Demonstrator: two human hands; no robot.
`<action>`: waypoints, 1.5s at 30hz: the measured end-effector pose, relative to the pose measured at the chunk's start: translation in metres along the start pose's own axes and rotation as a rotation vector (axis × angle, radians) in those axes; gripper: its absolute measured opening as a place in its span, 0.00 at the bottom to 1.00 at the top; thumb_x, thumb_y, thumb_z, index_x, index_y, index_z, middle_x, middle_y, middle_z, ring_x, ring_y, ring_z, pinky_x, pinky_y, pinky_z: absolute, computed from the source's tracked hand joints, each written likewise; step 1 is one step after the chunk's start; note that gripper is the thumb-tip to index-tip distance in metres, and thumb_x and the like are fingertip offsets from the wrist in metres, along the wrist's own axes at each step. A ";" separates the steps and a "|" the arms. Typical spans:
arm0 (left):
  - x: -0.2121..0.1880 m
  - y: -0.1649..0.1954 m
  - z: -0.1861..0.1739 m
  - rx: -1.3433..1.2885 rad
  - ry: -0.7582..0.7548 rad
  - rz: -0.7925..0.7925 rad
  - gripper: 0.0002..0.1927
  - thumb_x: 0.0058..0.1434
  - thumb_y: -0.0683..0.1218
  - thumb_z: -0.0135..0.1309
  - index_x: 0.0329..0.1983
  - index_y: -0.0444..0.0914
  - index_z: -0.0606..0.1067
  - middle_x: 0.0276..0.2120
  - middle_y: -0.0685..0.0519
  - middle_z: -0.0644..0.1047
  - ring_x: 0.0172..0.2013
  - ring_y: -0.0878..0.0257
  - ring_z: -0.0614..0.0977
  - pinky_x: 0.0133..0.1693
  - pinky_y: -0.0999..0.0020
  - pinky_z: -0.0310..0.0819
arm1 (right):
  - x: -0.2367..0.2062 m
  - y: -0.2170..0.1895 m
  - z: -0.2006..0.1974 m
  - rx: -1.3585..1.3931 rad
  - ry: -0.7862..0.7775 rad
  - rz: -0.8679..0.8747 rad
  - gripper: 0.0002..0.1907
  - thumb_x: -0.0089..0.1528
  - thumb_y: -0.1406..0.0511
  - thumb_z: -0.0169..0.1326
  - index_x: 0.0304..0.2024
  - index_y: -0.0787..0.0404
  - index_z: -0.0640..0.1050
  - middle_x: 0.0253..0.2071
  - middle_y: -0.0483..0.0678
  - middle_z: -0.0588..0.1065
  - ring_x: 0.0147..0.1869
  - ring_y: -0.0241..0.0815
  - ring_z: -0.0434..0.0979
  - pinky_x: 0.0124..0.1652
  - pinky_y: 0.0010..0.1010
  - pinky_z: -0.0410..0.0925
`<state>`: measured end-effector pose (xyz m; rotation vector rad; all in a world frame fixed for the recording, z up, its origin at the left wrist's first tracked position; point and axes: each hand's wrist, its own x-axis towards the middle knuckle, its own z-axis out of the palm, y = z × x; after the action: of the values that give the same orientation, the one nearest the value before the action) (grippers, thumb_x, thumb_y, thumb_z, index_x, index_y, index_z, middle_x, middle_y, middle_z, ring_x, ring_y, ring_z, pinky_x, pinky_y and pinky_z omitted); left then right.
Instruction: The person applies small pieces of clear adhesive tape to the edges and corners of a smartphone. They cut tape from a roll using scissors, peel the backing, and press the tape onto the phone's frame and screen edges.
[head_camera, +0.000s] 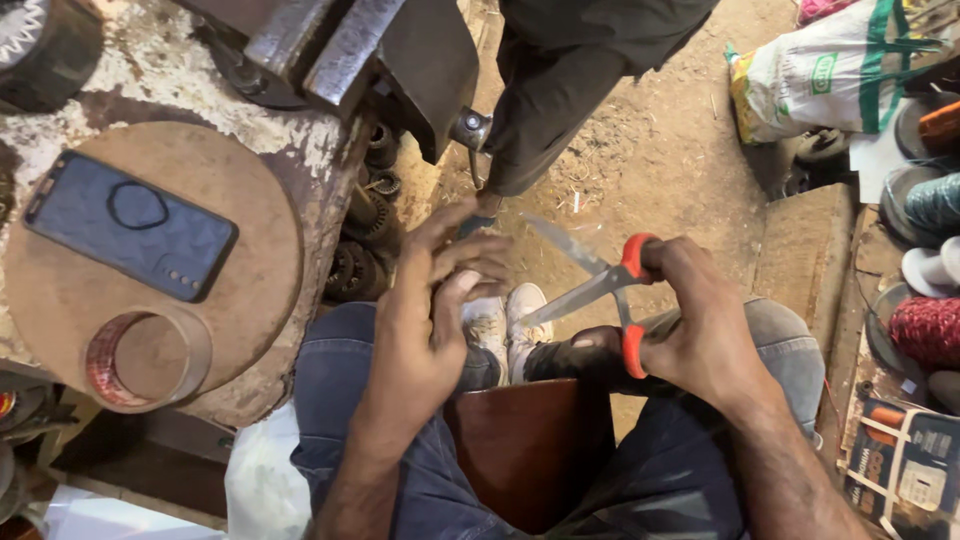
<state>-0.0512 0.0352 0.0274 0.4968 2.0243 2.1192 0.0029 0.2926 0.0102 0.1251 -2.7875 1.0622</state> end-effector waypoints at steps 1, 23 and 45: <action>0.001 -0.001 -0.001 0.091 0.009 0.024 0.24 0.74 0.42 0.42 0.72 0.35 0.59 0.61 0.39 0.75 0.52 0.55 0.84 0.51 0.60 0.84 | -0.001 -0.001 0.000 0.005 -0.009 -0.001 0.41 0.38 0.55 0.77 0.47 0.66 0.72 0.44 0.56 0.73 0.49 0.55 0.75 0.49 0.41 0.68; 0.005 0.018 -0.028 0.386 -0.223 -0.040 0.15 0.65 0.51 0.59 0.43 0.34 0.83 0.49 0.47 0.83 0.54 0.57 0.83 0.59 0.60 0.73 | -0.024 -0.012 0.003 -0.207 -0.096 -0.147 0.34 0.37 0.68 0.65 0.47 0.63 0.73 0.48 0.51 0.73 0.59 0.56 0.70 0.59 0.46 0.60; -0.025 0.031 -0.066 0.385 0.338 0.312 0.07 0.73 0.43 0.63 0.46 0.33 0.82 0.56 0.50 0.73 0.58 0.62 0.73 0.59 0.70 0.70 | -0.016 -0.028 0.030 -0.266 -0.221 -0.160 0.34 0.39 0.64 0.66 0.48 0.63 0.76 0.48 0.53 0.76 0.57 0.58 0.72 0.56 0.47 0.62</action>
<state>-0.0479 -0.0373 0.0537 0.5718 2.7332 2.0928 0.0190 0.2517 0.0036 0.4491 -3.0196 0.6702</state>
